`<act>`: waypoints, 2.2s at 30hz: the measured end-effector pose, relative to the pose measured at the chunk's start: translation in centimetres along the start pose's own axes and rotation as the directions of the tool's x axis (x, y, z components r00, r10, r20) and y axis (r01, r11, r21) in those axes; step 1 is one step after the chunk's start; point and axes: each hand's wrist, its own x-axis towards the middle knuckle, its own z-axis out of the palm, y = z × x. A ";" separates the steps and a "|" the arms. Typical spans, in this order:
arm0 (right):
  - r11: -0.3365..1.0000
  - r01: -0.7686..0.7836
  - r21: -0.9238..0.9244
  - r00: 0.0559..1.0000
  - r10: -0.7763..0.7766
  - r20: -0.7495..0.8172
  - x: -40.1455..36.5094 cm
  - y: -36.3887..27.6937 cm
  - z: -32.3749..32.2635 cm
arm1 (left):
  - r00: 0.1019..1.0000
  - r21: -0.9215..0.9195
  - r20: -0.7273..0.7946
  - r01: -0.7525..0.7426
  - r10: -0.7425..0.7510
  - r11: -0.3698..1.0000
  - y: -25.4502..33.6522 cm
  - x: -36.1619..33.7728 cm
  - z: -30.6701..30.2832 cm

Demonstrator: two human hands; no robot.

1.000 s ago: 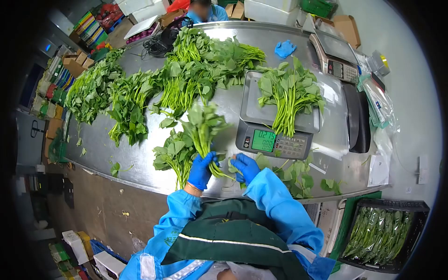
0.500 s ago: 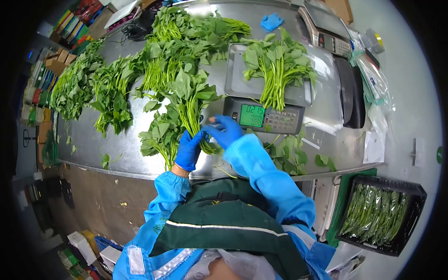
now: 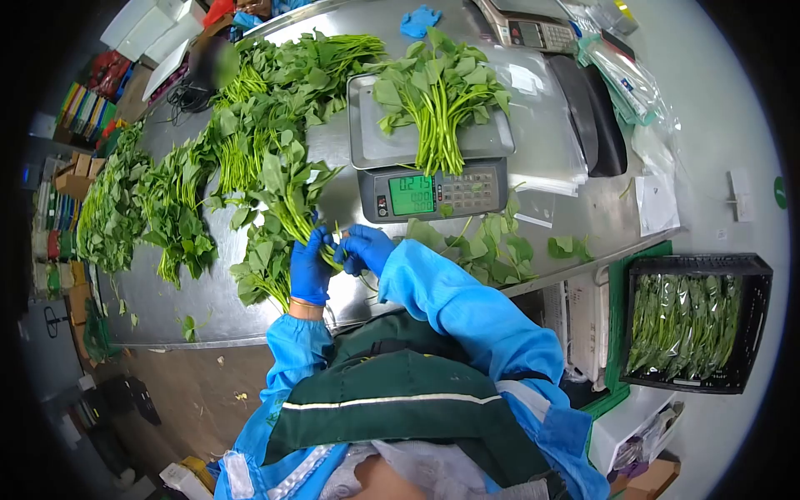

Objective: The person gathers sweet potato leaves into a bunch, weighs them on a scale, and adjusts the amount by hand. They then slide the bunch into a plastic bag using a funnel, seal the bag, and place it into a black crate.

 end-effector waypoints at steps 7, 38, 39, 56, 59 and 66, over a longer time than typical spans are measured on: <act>0.829 -0.201 -0.522 0.961 0.270 0.058 -3.6 3.1 -6.9 | 0.963 0.112 -0.104 -0.236 0.248 0.965 4.1 2.7 2.1; 0.769 0.410 -0.491 0.784 -0.572 -0.241 9.5 -15.7 -15.3 | 0.937 0.544 0.327 -0.293 0.123 0.786 -5.3 18.3 14.6; 0.743 0.504 -0.440 0.750 -0.629 -0.204 10.4 -14.9 -17.0 | 0.949 0.652 0.288 -0.294 0.131 0.699 -5.2 18.1 13.8; 0.821 0.281 -0.497 0.782 -0.496 -0.377 -3.8 1.2 -18.4 | 0.634 0.916 -0.329 0.032 0.700 0.401 0.3 -10.2 -6.7; 0.869 0.228 -0.439 0.897 -0.363 -0.252 -3.1 3.8 -14.1 | 0.714 0.961 -0.248 0.094 0.655 0.260 -2.2 -10.9 -11.2; 0.800 0.367 -0.474 0.925 -0.370 0.090 -2.1 5.1 -7.5 | 0.637 0.972 -0.217 0.070 0.740 0.225 -0.6 -11.2 -12.7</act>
